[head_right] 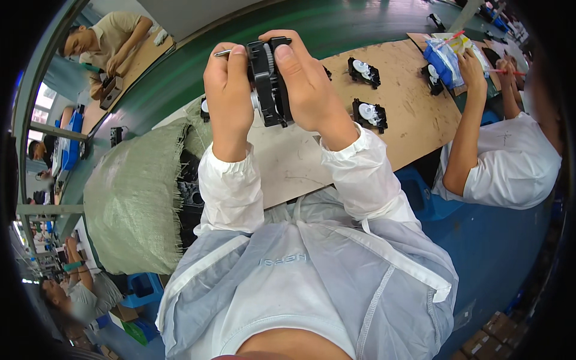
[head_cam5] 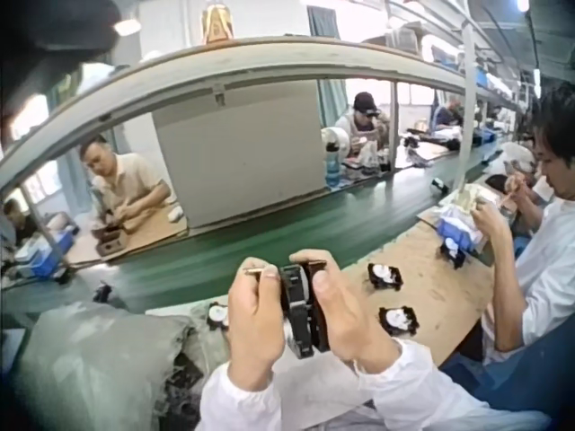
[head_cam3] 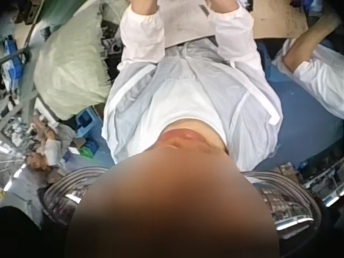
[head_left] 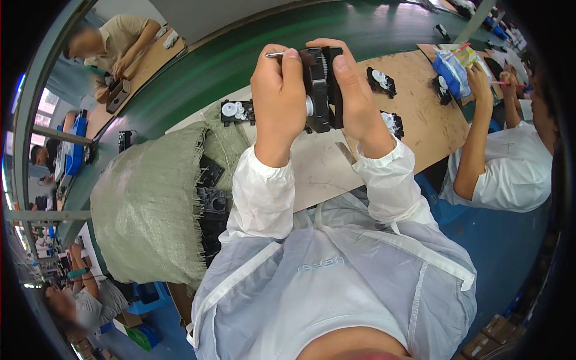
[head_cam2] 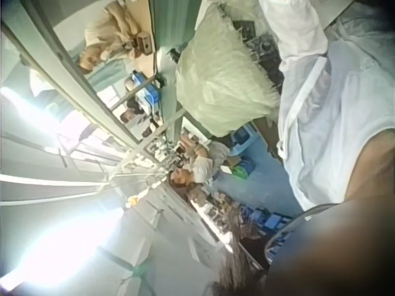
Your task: Assembling electronic and mechanical components into plastic housings at a factory workbench.
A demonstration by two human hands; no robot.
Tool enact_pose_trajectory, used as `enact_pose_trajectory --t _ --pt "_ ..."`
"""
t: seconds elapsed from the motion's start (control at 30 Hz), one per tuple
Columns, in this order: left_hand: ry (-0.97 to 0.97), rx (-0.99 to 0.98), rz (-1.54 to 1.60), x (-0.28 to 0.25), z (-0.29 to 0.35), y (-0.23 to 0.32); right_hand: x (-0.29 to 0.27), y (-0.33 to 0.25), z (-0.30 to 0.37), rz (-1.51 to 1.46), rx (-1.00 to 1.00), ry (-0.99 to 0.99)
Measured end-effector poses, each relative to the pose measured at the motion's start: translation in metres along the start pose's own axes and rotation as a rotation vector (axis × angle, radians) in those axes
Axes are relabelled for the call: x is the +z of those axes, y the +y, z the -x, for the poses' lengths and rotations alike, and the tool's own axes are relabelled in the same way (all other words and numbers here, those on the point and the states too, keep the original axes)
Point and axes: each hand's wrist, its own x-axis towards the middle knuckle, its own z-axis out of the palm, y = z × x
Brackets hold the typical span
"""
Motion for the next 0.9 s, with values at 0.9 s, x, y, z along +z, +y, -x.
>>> enact_pose_trajectory --t 0.9 --pt "-0.093 0.043 -0.072 -0.059 0.013 -0.035 -0.009 0.029 -0.058 -0.561 0.25 -0.296"
